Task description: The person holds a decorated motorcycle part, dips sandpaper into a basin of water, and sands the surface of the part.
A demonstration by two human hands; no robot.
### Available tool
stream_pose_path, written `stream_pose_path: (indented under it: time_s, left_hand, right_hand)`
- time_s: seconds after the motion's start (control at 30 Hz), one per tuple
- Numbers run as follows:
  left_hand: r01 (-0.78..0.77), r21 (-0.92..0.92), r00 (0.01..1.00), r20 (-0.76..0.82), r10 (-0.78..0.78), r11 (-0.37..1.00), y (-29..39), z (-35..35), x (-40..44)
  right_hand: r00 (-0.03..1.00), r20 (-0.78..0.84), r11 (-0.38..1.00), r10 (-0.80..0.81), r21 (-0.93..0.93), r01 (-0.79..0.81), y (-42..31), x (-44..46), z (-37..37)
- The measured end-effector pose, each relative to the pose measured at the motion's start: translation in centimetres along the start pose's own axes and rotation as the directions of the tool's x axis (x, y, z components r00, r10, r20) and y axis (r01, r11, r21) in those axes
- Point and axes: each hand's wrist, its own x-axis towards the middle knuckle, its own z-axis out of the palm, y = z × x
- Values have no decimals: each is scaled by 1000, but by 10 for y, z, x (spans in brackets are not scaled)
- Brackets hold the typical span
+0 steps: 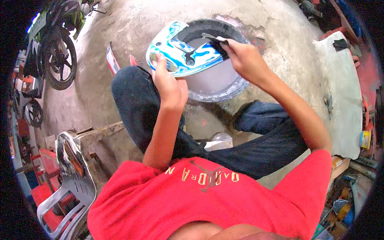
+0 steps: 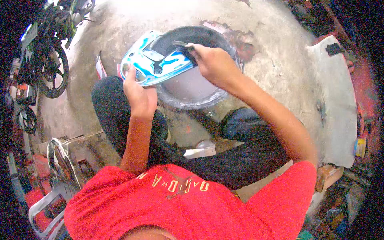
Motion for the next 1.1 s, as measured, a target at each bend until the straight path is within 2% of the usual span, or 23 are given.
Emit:
stream_pose_path:
  time_s: [0.03, 0.07, 0.1, 0.13, 0.2, 0.23, 0.3, 0.33, 0.37, 0.47, 0.57, 0.6, 0.73, 0.77, 0.83, 0.9, 0.93, 0.97, 1.03, 1.07, 1.1]
  left_hand:
    - [27, -18, 1000, 7, -27, 999, 1, 1, 1]
    - [28, -31, 999, 41, -27, 999, 3, 2, -1]
    - [18, -27, 999, 31, -17, 999, 2, 0, -2]
    - [5, -21, 1000, 28, -4, 1000, 1, -1, 0]
    - [4, -11, 999, 33, -4, 1000, 4, -3, 0]
    - [-9, -12, 1000, 30, 9, 1000, 5, -4, 0]
    - [-33, -19, 999, 30, 34, 999, 5, -4, 3]
    - [-33, -9, 999, 19, 33, 999, 4, -5, 4]
    - [-33, -2, 999, 8, 33, 999, 3, -5, 6]
    - [13, 17, 1000, -9, -13, 1000, -3, -12, 13]
    - [48, 54, 998, -52, -45, 997, -9, -10, 15]
    - [48, 68, 996, -77, -43, 997, -10, -9, 16]
    - [50, 88, 985, -167, -35, 995, -11, -7, 17]
    - [45, 82, 986, -162, -31, 996, -11, -9, 19]
    - [37, 76, 988, -151, -25, 996, -11, -15, 22]
    - [13, 93, 984, -179, 4, 996, -8, -11, 18]
    - [-6, 104, 981, -190, 26, 995, -7, -10, 19]
    - [-1, 109, 984, -176, 20, 994, -6, -14, 20]
    - [10, 106, 989, -144, 5, 994, -5, -23, 25]
    - [-5, 106, 989, -148, 21, 994, -8, -27, 27]
    - [-22, 107, 988, -147, 38, 994, -11, -31, 31]
  right_hand:
    - [993, -52, 994, -105, 14, 106, -2, -5, -1]
    - [928, -138, 938, -347, -81, 338, 6, -7, 13]
    - [800, -200, 824, -565, -188, 534, 5, -10, 26]
    - [773, -176, 786, -610, -262, 560, 3, -14, 28]
    - [935, -80, 937, -344, -83, 338, 23, -6, 15]
    - [978, -7, 978, -207, -8, 207, 40, 1, 3]
    - [993, -108, 985, -50, -170, 32, 85, 20, -18]
    - [987, -126, 994, 104, 36, -100, 112, 26, -18]
    - [960, -114, 946, 255, 237, -223, 131, 30, -18]
    - [912, 46, 830, 408, 398, -391, 137, 31, -17]
    - [892, 165, 654, 420, 627, -424, 136, 40, -2]
    - [911, 191, 618, 366, 682, -391, 151, 51, 7]
    - [906, 135, 607, 400, 702, -373, 187, 87, 61]
    - [914, 129, 547, 384, 766, -338, 203, 91, 84]
    - [891, 135, 509, 434, 780, -366, 209, 86, 120]
    - [914, 185, 474, 362, 807, -351, 278, 92, 187]
    - [886, 206, 548, 415, 721, -424, 271, 85, 197]
    - [827, 312, 451, 468, 720, -527, 264, 78, 206]
    - [825, 402, 381, 398, 745, -547, 282, 73, 240]
    - [805, 415, 393, 423, 717, -576, 293, 71, 254]
    - [815, 376, 493, 441, 658, -570, 334, 73, 287]
